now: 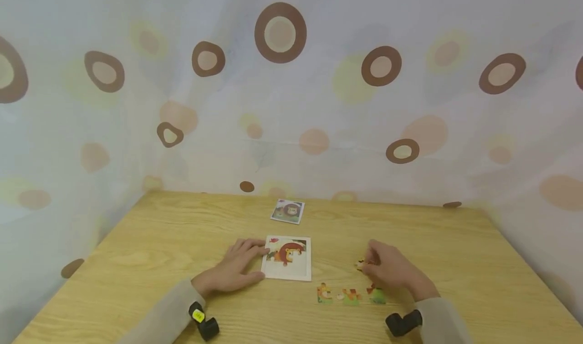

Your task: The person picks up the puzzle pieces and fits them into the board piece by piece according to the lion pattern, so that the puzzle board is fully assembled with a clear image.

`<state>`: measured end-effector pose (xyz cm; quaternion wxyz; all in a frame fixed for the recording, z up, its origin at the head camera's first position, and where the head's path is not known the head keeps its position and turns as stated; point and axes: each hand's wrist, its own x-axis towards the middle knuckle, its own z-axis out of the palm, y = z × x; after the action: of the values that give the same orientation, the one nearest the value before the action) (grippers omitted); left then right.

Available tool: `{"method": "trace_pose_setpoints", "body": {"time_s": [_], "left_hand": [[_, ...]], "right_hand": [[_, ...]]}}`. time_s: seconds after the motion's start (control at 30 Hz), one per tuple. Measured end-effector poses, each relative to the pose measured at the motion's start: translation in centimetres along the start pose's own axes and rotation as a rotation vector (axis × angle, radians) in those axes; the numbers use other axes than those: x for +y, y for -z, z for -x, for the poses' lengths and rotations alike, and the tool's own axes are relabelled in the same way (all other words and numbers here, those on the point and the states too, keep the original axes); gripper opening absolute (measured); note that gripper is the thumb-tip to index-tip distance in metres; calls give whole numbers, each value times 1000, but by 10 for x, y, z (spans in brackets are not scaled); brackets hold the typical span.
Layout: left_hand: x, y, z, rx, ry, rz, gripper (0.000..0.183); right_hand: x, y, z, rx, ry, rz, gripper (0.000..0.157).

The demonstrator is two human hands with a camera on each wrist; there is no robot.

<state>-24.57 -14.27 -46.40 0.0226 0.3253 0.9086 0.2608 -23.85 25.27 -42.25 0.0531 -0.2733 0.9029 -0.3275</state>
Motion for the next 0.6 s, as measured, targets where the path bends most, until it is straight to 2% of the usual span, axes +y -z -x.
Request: {"method": "trace_pose_setpoints", "body": {"time_s": [0.13,0.2,0.37,0.6], "left_hand": [[1,0,0,4,3,7,54],[1,1,0,7,4,6,54],[0,4,1,7,5,4,53],[4,3,0,0,7,17,54]], "right_hand": [[-4,-6,-9,80,40,-5,15],[-7,-11,-15,103,32,-22,13],[-17,-22,-30,109,-21,-101,11],[-28,-37,-47,77,-38,-149,10]]}}
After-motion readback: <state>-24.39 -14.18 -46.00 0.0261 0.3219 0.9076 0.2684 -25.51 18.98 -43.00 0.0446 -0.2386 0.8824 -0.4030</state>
